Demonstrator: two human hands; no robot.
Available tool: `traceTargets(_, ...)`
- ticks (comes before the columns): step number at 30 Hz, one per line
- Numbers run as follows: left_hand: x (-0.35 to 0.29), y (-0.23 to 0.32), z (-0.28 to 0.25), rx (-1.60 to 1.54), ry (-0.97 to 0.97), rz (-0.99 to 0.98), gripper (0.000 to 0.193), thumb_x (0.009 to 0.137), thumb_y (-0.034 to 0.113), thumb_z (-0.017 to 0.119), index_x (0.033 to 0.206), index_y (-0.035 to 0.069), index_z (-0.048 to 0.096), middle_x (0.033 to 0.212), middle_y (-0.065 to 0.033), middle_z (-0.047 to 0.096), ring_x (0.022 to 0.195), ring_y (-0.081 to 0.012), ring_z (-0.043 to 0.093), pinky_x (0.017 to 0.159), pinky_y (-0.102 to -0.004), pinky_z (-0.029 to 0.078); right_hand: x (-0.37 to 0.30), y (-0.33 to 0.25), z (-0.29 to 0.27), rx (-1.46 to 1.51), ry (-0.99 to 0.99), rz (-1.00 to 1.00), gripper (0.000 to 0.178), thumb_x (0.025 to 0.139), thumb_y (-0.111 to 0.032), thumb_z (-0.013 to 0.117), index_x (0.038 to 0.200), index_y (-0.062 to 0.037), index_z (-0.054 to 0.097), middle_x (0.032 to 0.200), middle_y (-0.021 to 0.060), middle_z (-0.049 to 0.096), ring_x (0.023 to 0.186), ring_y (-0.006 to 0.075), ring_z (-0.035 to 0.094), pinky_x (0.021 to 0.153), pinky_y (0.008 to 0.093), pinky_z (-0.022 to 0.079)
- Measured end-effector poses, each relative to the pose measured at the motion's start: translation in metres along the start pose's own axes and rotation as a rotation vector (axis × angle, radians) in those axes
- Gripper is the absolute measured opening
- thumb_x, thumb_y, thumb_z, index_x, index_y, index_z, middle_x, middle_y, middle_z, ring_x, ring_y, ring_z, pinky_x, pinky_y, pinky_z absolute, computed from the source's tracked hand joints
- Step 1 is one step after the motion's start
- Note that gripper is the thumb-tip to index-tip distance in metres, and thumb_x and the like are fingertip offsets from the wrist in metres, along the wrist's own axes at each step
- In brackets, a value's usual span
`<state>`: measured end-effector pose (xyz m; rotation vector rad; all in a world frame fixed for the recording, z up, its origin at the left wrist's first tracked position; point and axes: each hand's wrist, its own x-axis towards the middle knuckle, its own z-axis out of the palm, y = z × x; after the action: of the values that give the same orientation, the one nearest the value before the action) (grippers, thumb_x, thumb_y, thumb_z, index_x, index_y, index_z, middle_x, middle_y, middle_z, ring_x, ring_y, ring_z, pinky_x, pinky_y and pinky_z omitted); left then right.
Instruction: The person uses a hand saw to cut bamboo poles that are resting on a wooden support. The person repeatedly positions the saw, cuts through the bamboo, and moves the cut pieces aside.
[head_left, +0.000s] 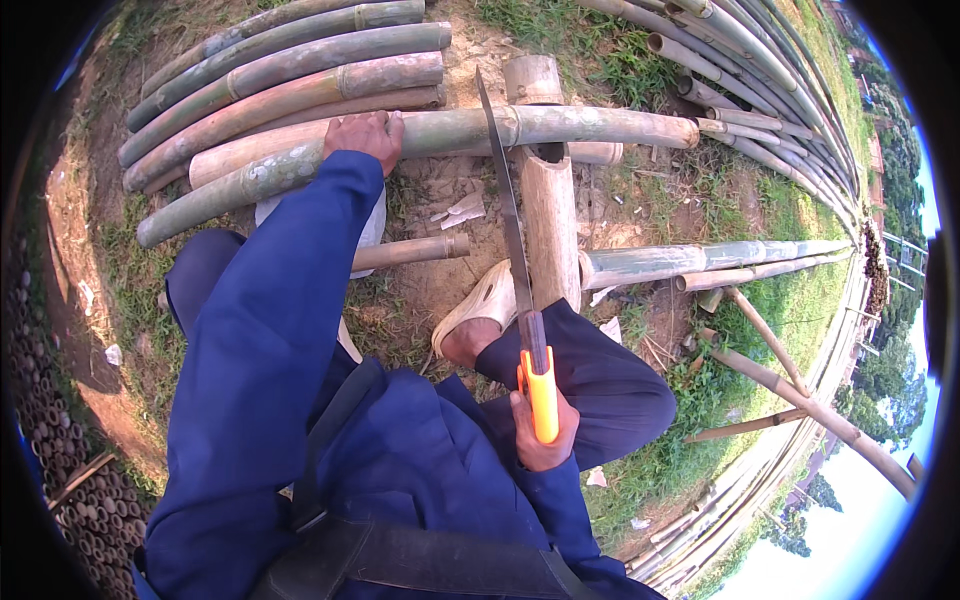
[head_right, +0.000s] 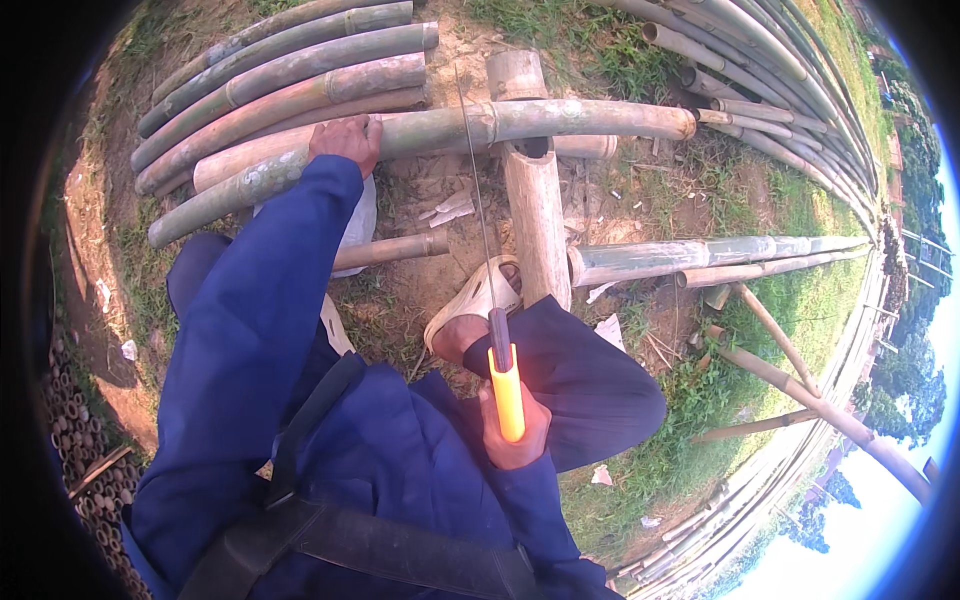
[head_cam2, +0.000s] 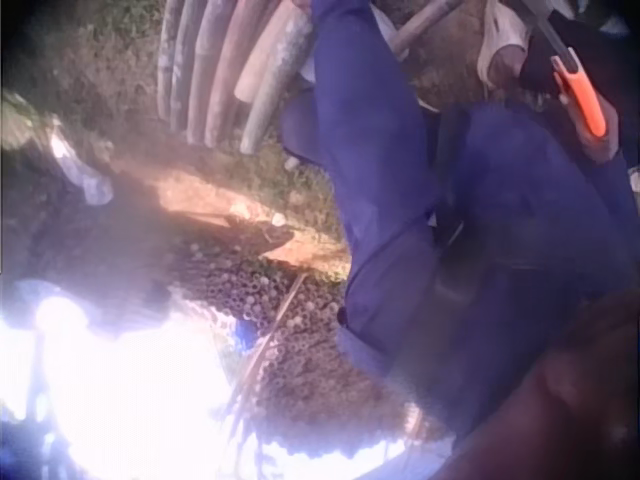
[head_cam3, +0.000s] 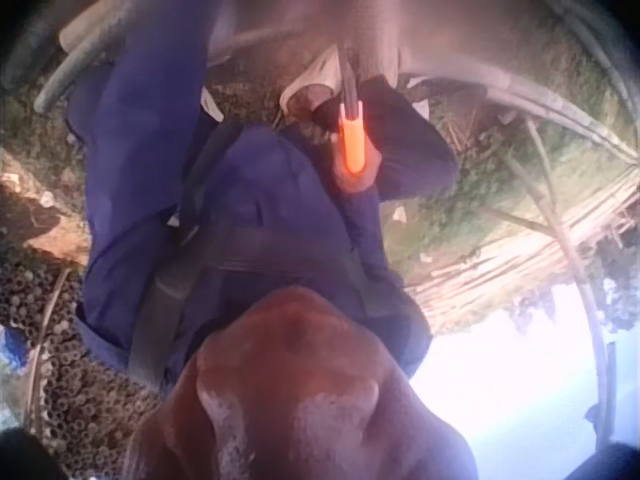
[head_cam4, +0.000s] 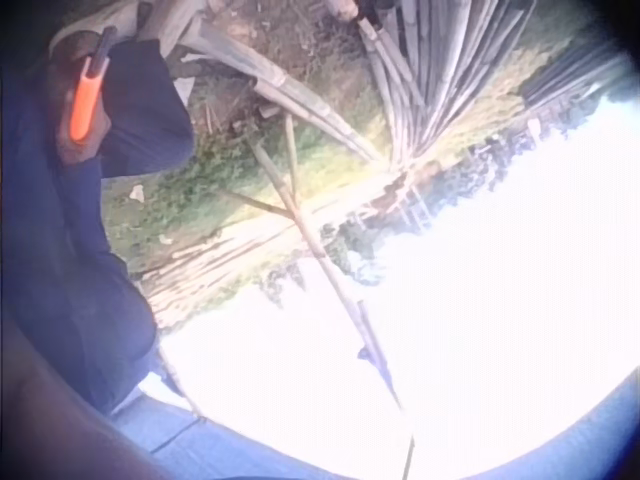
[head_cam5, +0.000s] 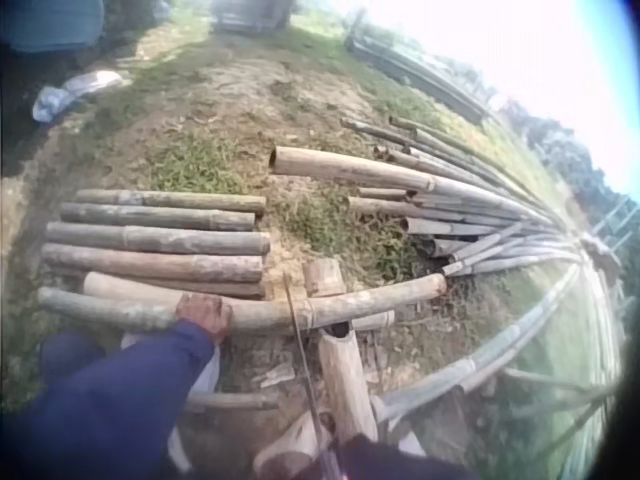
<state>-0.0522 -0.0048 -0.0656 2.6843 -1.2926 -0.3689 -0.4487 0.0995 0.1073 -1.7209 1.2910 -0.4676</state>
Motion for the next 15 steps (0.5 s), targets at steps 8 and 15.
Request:
traceTargets(8,0.006,0.011,-0.008,-0.040,-0.065,0.034,0.058,0.104,0.048,0.032,0.123,0.009,0.072,0.118,-0.0206,0.073,0.116,-0.0369,0.067,0.110,-0.0499,0.040,0.158,0.005,0.067,0.057,0.064,-0.156,0.015,0.090,-0.008,0.073,0.091,0.0037,0.063,0.071,0.0138,0.062,0.063,0.0203,0.056,0.061,0.0361,0.047)
traceTargets(15,0.002,-0.002,0.009,-0.002,0.010,-0.005,0.057,0.105,0.046,0.031,0.126,0.010,0.070,0.116,-0.0228,0.072,0.116,-0.0368,0.067,0.110,-0.0497,0.041,0.006,-0.018,-0.017,-0.055,-0.049,0.051,0.035,0.090,0.002,0.069,0.125,0.0056,0.068,0.086,0.0017,0.067,0.076,0.0075,0.058,0.077,0.0228,0.049)
